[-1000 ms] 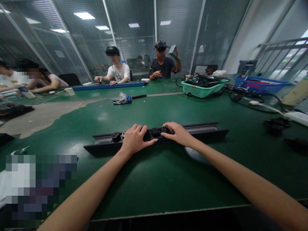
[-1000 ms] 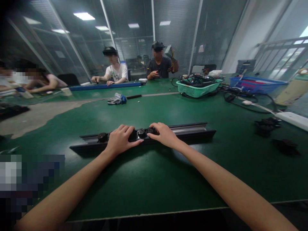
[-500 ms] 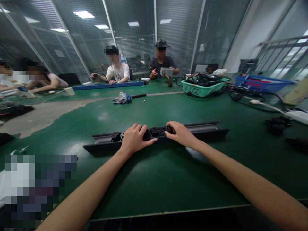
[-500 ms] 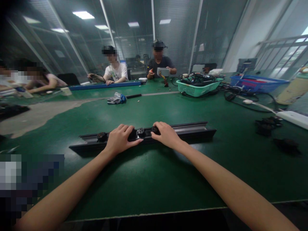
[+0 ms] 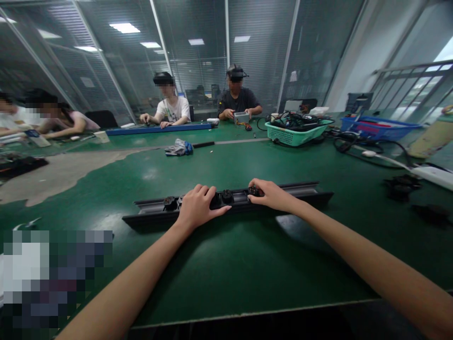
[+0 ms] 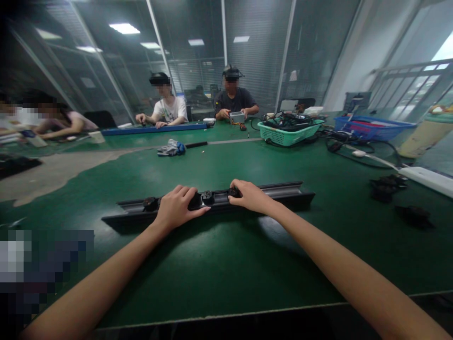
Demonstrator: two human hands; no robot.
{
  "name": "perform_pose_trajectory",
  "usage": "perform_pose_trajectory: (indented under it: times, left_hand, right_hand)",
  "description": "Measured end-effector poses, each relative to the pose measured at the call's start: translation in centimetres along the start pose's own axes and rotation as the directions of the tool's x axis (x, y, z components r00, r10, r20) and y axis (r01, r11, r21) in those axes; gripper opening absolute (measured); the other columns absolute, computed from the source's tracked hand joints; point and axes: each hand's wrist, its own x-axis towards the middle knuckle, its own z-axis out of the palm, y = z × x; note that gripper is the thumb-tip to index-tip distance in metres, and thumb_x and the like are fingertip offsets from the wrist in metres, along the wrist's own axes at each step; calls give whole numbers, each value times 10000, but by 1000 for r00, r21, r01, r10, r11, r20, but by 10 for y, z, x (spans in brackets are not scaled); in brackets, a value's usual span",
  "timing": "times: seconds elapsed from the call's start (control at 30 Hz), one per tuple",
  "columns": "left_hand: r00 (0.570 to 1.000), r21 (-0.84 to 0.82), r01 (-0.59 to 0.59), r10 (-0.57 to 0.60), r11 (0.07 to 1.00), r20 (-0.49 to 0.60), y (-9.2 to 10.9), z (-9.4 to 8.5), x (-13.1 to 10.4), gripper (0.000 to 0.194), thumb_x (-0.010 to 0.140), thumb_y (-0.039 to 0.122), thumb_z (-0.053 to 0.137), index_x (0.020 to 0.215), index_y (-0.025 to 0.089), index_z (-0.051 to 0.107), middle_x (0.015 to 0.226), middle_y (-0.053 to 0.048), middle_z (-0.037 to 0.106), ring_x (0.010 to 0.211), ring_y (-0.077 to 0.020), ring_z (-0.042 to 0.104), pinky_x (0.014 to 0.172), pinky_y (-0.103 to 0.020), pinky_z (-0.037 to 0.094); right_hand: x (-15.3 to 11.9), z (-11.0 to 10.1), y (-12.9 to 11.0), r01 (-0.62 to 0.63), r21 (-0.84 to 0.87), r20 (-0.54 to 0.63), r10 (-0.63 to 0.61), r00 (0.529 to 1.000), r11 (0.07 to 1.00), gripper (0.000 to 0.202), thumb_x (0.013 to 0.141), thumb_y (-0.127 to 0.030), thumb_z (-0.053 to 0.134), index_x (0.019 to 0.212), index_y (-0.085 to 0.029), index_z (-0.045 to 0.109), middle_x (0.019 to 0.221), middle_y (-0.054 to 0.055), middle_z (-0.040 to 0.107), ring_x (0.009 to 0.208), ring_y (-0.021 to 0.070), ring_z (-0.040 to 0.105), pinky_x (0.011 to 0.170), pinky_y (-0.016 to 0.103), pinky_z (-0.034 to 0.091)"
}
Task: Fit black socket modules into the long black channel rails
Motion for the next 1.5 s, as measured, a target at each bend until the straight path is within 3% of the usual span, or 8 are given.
perform_pose_trajectory:
  times: [0.5,0.83,1.1,1.2,1.3,1.5]
  left_hand:
    - [1000,10,-2,2,1000,-8,0,1,0,661,860,777,404,1020,174,624,943,-112,663,917,-267,577,694,-346,420]
    - [1000,33,-17,17,999,-12,-2,2,0,675,869,784,367,1010,174,617,937,-104,660,903,-256,580,687,-344,415]
    - [1000,40,-9,10,999,-9,-2,3,0,675,865,788,370,1014,176,613,945,-104,661,919,-259,581,695,-341,418]
    - [1000,35,-3,3,999,-2,-1,3,0,677,861,790,376,1022,177,614,946,-105,661,921,-261,582,691,-340,416]
    - [1000,23,-1,1,1000,3,-1,3,0,676,855,789,392,1021,174,617,942,-109,661,920,-267,582,688,-343,415]
    - [1000,29,-7,7,1000,1,-1,2,1,666,860,778,402,1016,168,621,944,-112,661,912,-269,582,680,-348,415]
  right_hand:
    - [-18,-15,20,-23,-34,5,23,1000,999,266,894,-409,543,1048,-192,548,902,50,600,773,182,532,715,314,411]
    - [-41,-34,50,-65,-46,-54,62,997,997,319,884,-448,548,1071,-192,581,961,71,638,816,204,577,757,346,453]
    - [-49,-26,50,-51,-86,-165,36,986,995,294,907,-416,538,1089,-193,595,1045,90,645,906,218,597,816,353,470]
    - [-49,-22,52,-61,-110,-195,39,980,992,346,907,-485,554,1093,-197,599,1072,99,652,964,239,602,848,368,467]
    - [-49,-18,52,-120,-110,-239,91,967,987,392,894,-556,561,1056,-202,608,1039,92,662,896,236,609,787,367,471]
    - [-46,-13,50,-187,-116,-324,140,936,976,280,897,-467,556,983,-205,606,995,84,672,893,242,608,796,373,460]
